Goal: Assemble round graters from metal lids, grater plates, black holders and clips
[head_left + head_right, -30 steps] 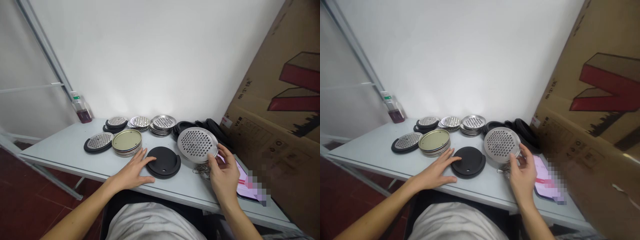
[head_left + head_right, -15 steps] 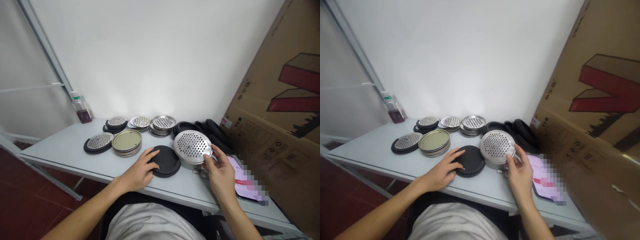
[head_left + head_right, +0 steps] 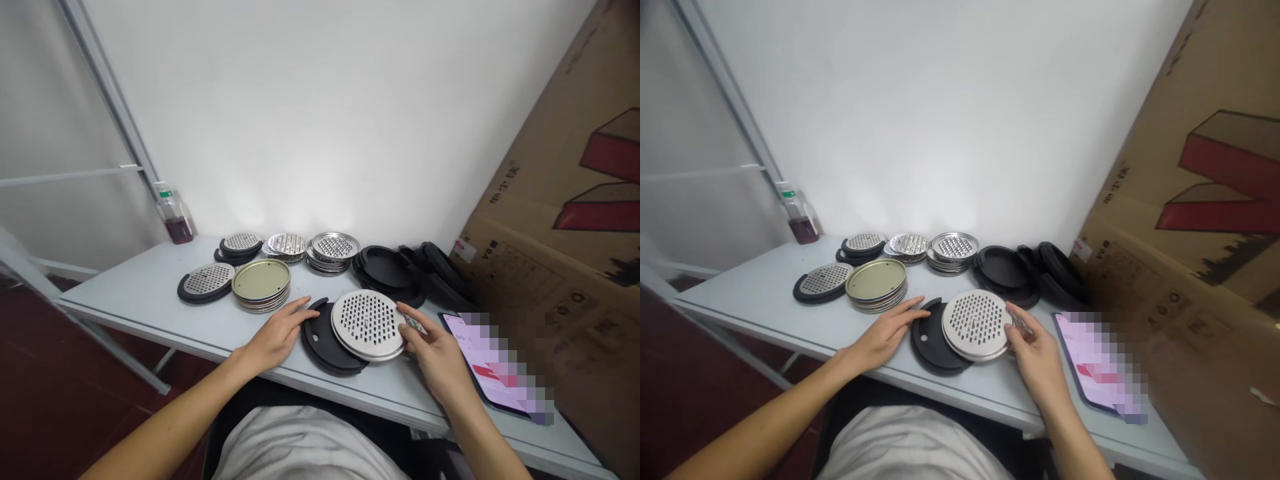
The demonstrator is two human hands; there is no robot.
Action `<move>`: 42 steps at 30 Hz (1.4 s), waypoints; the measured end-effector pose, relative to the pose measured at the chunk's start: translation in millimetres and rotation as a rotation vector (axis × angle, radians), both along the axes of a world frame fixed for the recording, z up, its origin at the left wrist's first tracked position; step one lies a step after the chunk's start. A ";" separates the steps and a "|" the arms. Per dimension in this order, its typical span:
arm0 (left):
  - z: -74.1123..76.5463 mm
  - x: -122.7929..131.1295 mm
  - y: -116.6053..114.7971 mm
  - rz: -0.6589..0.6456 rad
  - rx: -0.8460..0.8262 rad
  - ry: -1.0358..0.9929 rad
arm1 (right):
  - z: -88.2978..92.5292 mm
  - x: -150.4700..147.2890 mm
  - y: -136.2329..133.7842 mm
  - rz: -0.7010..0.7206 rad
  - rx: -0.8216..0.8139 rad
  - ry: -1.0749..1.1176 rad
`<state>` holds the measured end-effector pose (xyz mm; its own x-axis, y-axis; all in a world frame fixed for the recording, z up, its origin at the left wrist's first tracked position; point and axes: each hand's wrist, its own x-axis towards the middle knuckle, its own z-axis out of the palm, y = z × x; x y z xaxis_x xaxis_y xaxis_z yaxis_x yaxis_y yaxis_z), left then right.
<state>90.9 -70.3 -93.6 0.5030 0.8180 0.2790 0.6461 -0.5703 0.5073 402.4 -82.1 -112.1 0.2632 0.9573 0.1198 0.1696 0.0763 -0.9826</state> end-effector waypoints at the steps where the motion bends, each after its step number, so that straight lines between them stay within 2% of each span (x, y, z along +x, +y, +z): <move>1: 1.0 0.4 -4.1 0.017 -0.021 -0.003 | -1.1 0.2 0.8 0.022 0.026 -0.051; 5: 1.6 6.2 -22.8 0.085 -0.121 0.036 | -2.3 -1.5 1.3 0.120 0.102 -0.286; 7: 0.3 9.7 -27.6 0.093 -0.119 0.039 | -1.8 -3.4 -0.2 0.156 0.103 -0.393; 11: 0.1 9.6 -24.4 0.064 -0.085 0.008 | -1.3 -7.8 -4.1 0.179 0.152 -0.578; 17: 4.4 -0.6 -18.8 -0.041 -0.082 0.072 | -3.2 -10.5 -6.9 0.237 0.232 -0.758; 29: 0.1 -3.7 -13.7 -0.004 -0.107 0.016 | 5.2 -7.5 -12.3 0.367 0.359 -0.784; 42: 0.6 -1.5 -13.9 0.005 -0.078 -0.060 | 5.2 -13.3 -11.5 0.384 0.376 -0.766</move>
